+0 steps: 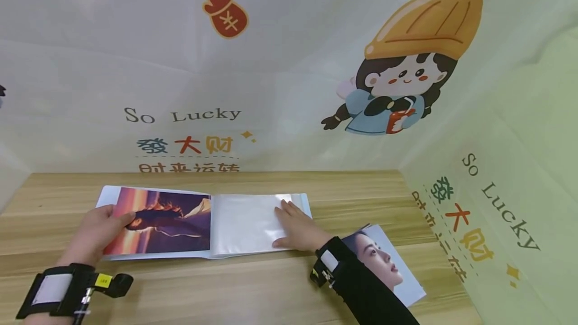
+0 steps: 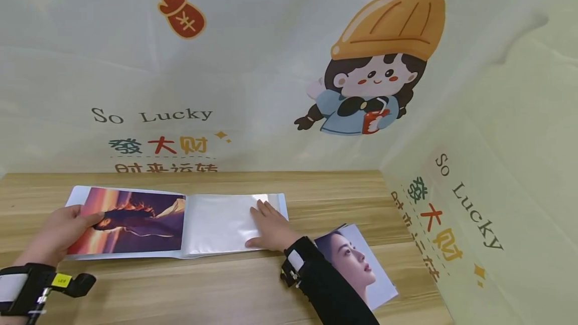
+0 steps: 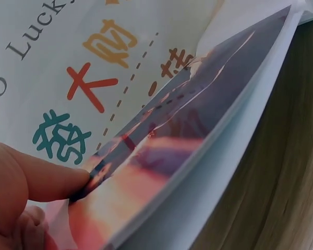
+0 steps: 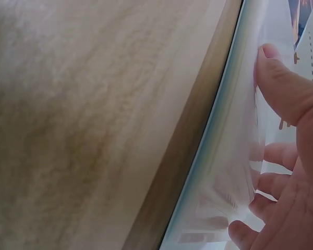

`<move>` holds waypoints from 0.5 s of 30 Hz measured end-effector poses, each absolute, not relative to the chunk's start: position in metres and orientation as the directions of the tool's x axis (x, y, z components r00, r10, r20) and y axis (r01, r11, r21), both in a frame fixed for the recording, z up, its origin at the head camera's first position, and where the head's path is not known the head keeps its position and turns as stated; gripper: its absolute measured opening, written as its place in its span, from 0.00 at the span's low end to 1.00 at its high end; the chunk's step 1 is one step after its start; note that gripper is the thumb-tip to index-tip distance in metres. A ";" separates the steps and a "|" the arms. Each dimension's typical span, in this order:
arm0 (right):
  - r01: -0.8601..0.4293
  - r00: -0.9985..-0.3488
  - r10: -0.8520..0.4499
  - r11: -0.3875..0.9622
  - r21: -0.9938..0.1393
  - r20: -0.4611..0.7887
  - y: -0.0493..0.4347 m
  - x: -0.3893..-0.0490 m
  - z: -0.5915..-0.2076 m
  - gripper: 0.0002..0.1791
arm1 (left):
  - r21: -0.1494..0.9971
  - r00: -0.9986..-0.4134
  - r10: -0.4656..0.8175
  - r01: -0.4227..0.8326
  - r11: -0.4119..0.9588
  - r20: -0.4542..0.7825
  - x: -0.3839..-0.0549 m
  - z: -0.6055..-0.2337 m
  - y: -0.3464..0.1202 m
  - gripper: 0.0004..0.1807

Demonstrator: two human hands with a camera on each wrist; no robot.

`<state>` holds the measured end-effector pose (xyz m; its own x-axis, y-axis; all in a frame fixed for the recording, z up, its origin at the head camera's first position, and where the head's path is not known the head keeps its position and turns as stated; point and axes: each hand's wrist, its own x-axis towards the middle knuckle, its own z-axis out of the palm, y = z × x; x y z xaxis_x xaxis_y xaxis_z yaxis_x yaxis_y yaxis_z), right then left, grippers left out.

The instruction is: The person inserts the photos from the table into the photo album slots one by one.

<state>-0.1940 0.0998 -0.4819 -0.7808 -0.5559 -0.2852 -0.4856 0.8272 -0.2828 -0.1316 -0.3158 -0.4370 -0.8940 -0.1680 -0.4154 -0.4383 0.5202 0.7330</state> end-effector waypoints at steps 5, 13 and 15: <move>-0.494 -0.782 -0.557 0.827 -0.268 -0.280 0.099 -0.193 -0.481 0.49 | 0.715 -0.891 -0.187 -0.445 0.540 -0.413 -0.133 -0.436 -0.302 0.24; -0.496 -0.785 -0.550 0.834 -0.243 -0.284 0.099 -0.192 -0.478 0.50 | 0.730 -0.889 -0.220 -0.455 0.509 -0.401 -0.136 -0.447 -0.273 0.21; -0.491 -0.786 -0.549 0.834 -0.253 -0.283 0.098 -0.192 -0.478 0.50 | 0.738 -0.890 -0.230 -0.456 0.498 -0.395 -0.137 -0.450 -0.265 0.23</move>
